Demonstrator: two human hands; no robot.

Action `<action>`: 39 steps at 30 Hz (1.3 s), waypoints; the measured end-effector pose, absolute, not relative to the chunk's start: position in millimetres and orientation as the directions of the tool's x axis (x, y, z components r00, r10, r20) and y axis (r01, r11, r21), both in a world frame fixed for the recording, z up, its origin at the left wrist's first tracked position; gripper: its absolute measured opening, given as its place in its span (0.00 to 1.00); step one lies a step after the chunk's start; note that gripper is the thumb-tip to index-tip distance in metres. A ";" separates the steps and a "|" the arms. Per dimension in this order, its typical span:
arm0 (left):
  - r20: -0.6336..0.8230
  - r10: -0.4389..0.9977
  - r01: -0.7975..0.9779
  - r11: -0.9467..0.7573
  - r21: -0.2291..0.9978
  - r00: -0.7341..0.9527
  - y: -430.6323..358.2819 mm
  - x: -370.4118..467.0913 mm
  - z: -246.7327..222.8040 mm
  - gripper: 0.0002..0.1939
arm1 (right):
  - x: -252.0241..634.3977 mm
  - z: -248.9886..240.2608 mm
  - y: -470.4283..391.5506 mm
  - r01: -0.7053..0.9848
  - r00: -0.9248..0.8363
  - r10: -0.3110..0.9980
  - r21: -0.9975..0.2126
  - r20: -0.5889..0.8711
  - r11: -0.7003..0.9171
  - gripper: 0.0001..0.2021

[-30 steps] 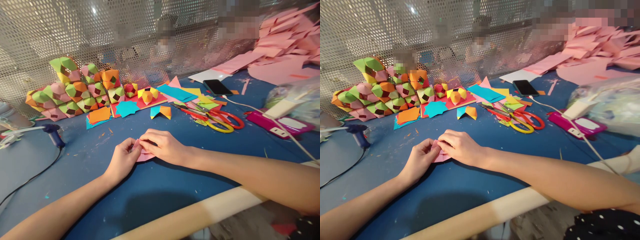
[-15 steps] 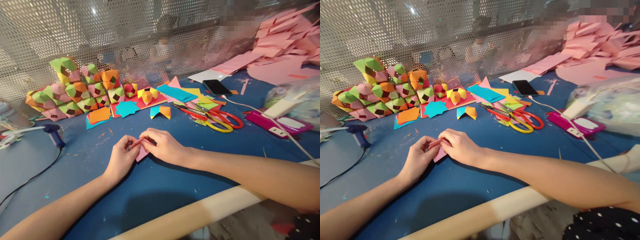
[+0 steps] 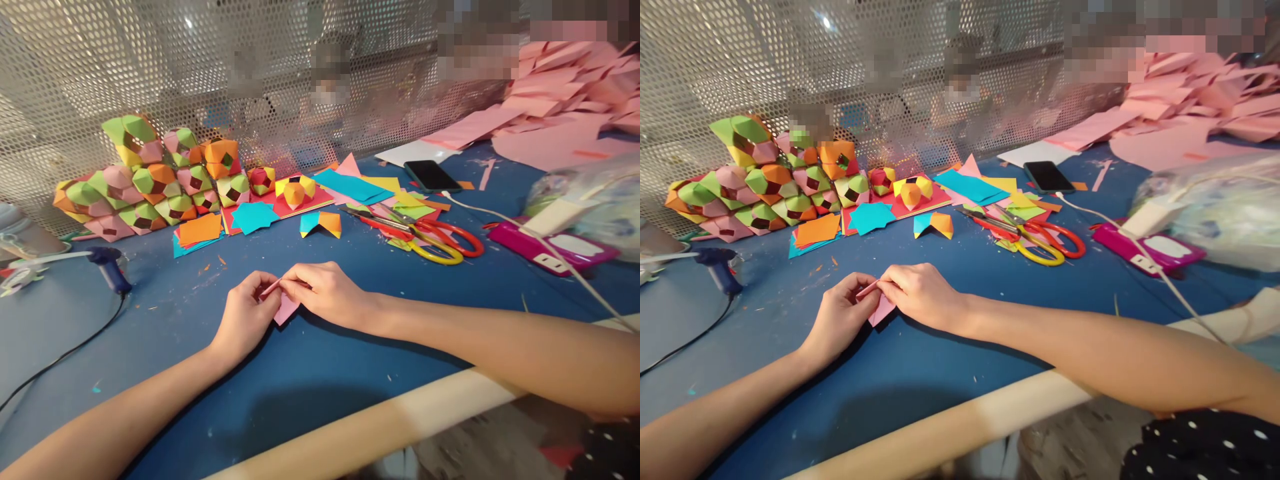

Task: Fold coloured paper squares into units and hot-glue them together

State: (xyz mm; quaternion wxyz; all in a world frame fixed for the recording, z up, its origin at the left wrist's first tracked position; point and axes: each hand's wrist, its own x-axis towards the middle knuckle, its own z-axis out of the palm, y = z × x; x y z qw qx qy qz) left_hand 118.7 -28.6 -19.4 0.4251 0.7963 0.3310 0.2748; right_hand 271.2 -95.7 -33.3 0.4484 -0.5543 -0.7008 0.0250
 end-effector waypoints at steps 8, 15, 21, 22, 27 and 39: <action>0.173 0.813 0.278 -0.378 0.883 0.555 -26.9 118.8 -17.4 0.09 | 269.2 -30.8 -94.8 0.786 0.060 0.778 -0.510 0.626 0.349 0.09; 0.155 0.765 0.261 -0.392 0.882 0.625 -27.8 119.8 -17.9 0.10 | 272.4 -32.5 -94.6 0.774 0.054 0.793 -0.527 0.607 0.351 0.09; 0.152 0.795 0.264 -0.365 0.892 0.587 -25.0 119.5 -19.4 0.10 | 272.4 -29.9 -93.6 0.733 0.058 0.791 -0.564 0.609 0.381 0.05; 0.151 0.801 0.267 -0.361 0.894 0.579 -24.5 119.5 -19.5 0.10 | 272.4 -29.6 -93.5 0.720 0.067 0.790 -0.577 0.609 0.385 0.05; 0.134 0.803 0.301 -0.364 0.881 0.581 -24.4 120.2 -18.4 0.11 | 272.6 -29.6 -93.3 0.683 0.091 0.792 -0.616 0.604 0.392 0.07; 0.188 0.789 0.224 -0.380 0.897 0.585 -21.6 120.9 -22.2 0.09 | 272.6 -30.2 -92.6 0.664 0.058 0.795 -0.618 0.604 0.421 0.06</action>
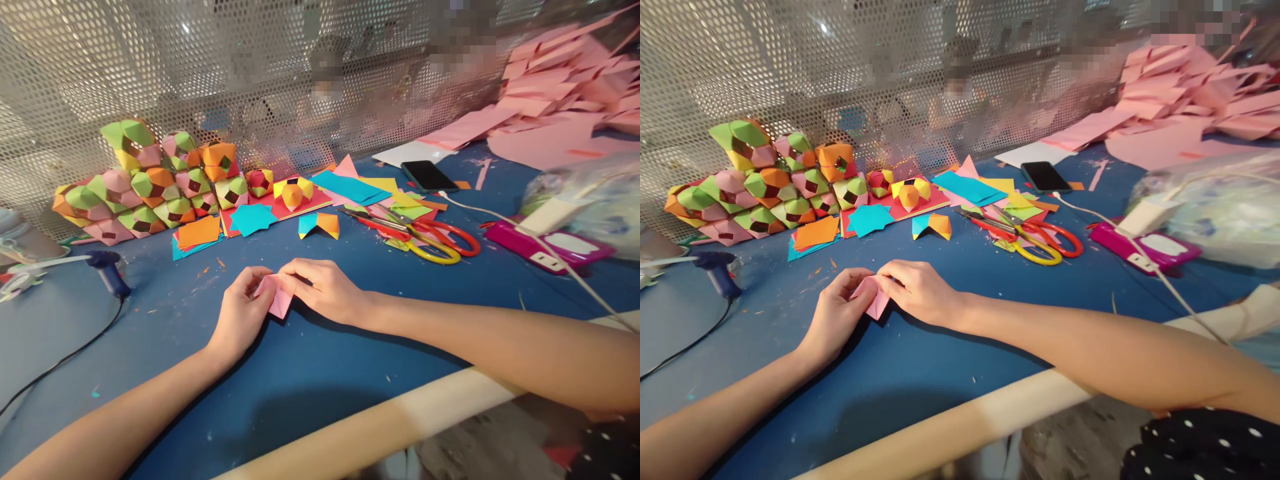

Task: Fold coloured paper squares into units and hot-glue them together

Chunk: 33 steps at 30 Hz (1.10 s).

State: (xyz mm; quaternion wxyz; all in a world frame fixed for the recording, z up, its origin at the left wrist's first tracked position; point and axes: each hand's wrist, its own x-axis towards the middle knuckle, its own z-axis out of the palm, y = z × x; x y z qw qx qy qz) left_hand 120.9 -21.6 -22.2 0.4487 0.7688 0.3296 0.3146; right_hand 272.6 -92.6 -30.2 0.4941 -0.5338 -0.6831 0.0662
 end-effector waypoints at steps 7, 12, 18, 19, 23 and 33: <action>0.148 0.829 0.165 -0.277 0.947 0.539 -17.2 120.9 -26.3 0.07 | 270.1 -32.4 -89.9 0.722 0.085 0.805 -0.593 0.588 0.357 0.10; 0.130 0.773 0.223 -0.333 0.916 0.621 -20.9 120.3 -23.6 0.07 | 273.2 -25.6 -89.7 0.709 0.109 0.797 -0.608 0.594 0.356 0.09; 0.051 0.737 0.240 -0.284 0.928 0.674 -25.4 118.5 -17.5 0.13 | 279.3 -18.3 -92.3 0.734 0.016 0.829 -0.569 0.559 0.370 0.06; 0.051 0.739 0.245 -0.287 0.926 0.672 -25.1 118.5 -17.6 0.14 | 279.5 -18.4 -92.5 0.739 -0.003 0.814 -0.547 0.581 0.393 0.07; 0.070 0.766 0.243 -0.287 0.927 0.639 -22.4 118.8 -20.8 0.13 | 277.1 -17.7 -94.6 0.739 0.004 0.811 -0.548 0.585 0.391 0.05; 0.081 0.790 0.297 -0.321 0.899 0.608 -19.8 117.9 -25.7 0.13 | 275.9 -22.6 -94.3 0.789 0.013 0.821 -0.510 0.571 0.343 0.08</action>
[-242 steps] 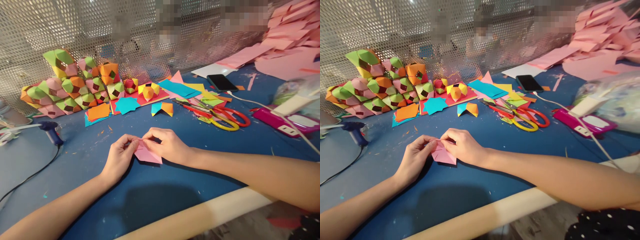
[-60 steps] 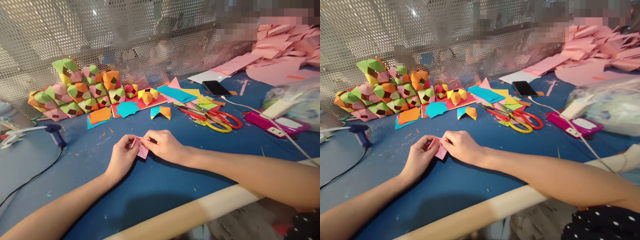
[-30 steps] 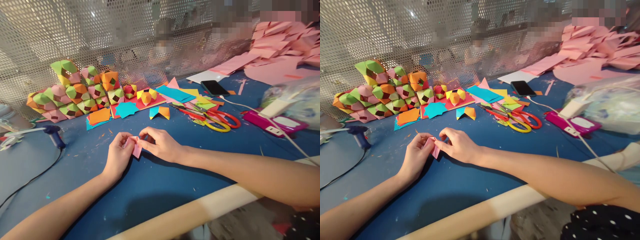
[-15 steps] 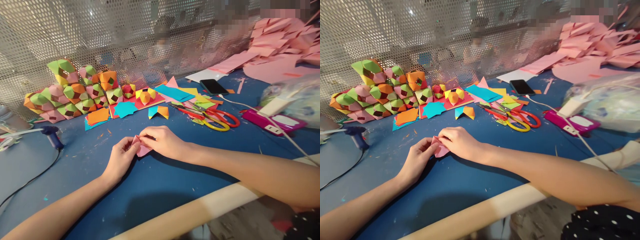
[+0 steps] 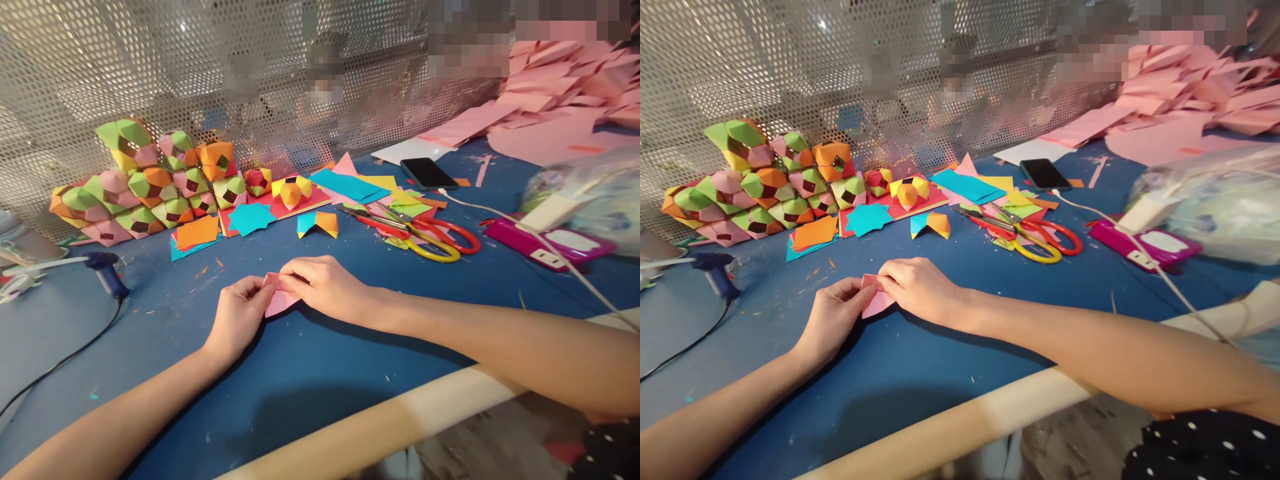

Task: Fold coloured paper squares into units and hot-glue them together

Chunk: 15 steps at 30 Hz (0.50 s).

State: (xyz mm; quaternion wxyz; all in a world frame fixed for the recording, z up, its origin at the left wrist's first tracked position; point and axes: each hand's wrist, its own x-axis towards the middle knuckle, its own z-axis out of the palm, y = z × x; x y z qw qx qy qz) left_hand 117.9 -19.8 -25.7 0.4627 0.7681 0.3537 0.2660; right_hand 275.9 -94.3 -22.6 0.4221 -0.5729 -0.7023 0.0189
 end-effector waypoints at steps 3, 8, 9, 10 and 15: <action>0.091 0.787 0.308 -0.341 0.888 0.610 -18.0 117.2 -28.1 0.12 | 277.3 -26.7 -92.8 0.815 -0.047 0.792 -0.435 0.608 0.382 0.08; 0.084 0.785 0.309 -0.337 0.889 0.614 -18.8 118.1 -26.3 0.11 | 277.9 -29.0 -92.7 0.842 -0.093 0.772 -0.364 0.628 0.398 0.09; 0.084 0.780 0.303 -0.338 0.891 0.621 -19.9 118.8 -24.9 0.10 | 277.8 -28.9 -92.8 0.845 -0.098 0.769 -0.356 0.632 0.400 0.10; 0.085 0.774 0.292 -0.336 0.895 0.628 -21.0 119.6 -23.3 0.10 | 277.8 -28.8 -92.8 0.846 -0.102 0.764 -0.349 0.637 0.403 0.10; 0.084 0.778 0.268 -0.313 0.911 0.623 -26.3 122.9 -16.8 0.08 | 277.8 -27.6 -93.2 0.844 -0.105 0.747 -0.339 0.657 0.417 0.09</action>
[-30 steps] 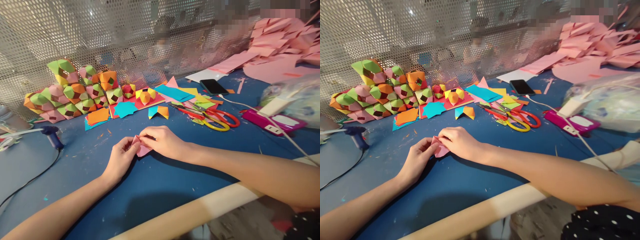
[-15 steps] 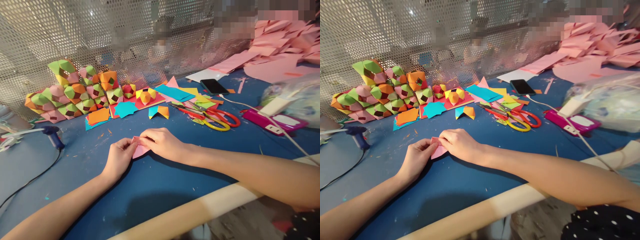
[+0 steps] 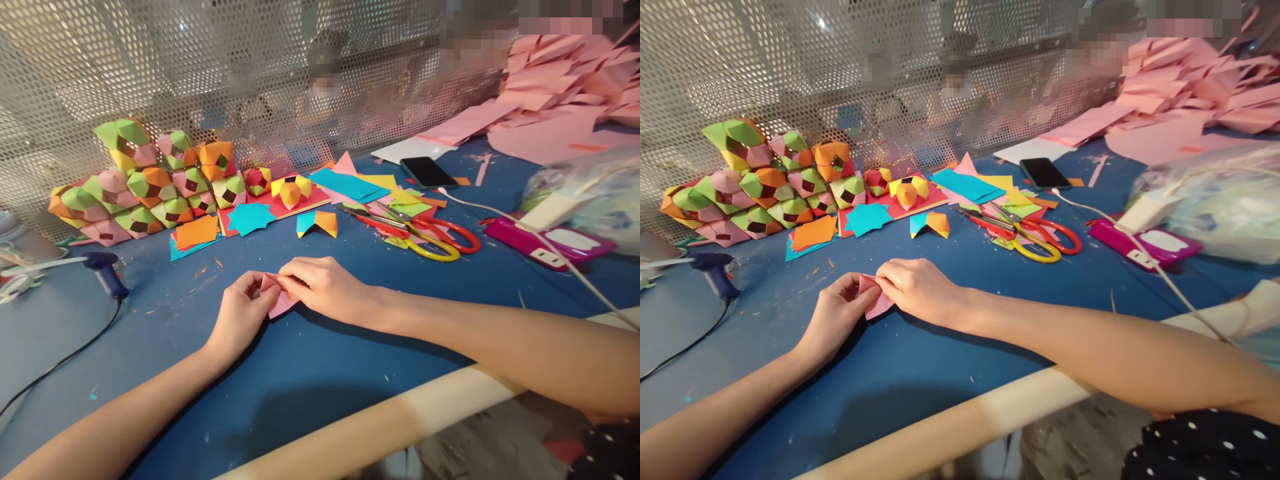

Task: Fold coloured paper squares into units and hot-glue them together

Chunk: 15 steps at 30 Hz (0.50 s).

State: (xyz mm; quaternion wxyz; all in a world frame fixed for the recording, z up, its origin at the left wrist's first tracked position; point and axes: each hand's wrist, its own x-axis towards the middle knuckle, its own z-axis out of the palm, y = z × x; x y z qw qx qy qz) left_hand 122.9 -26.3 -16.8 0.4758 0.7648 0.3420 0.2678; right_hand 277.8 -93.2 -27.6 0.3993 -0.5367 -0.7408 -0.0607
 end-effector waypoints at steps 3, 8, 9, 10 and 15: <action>0.111 0.793 0.300 -0.351 0.887 0.598 -27.1 123.0 -16.7 0.07 | 278.1 -27.1 -93.9 0.856 -0.139 0.755 -0.305 0.641 0.417 0.10; 0.148 0.783 0.324 -0.410 0.852 0.604 -25.2 120.8 -19.9 0.03 | 277.7 -28.4 -94.3 0.865 -0.178 0.745 -0.258 0.643 0.430 0.10; 0.154 0.780 0.326 -0.421 0.846 0.607 -24.7 120.2 -20.5 0.02 | 277.3 -28.9 -94.1 0.864 -0.186 0.739 -0.251 0.648 0.437 0.10; 0.158 0.775 0.328 -0.431 0.841 0.612 -24.2 119.7 -21.2 0.03 | 276.8 -29.5 -94.0 0.862 -0.191 0.733 -0.246 0.652 0.444 0.11; 0.179 0.758 0.328 -0.466 0.822 0.627 -22.2 117.8 -24.9 0.06 | 274.1 -31.9 -93.6 0.844 -0.147 0.741 -0.307 0.655 0.439 0.10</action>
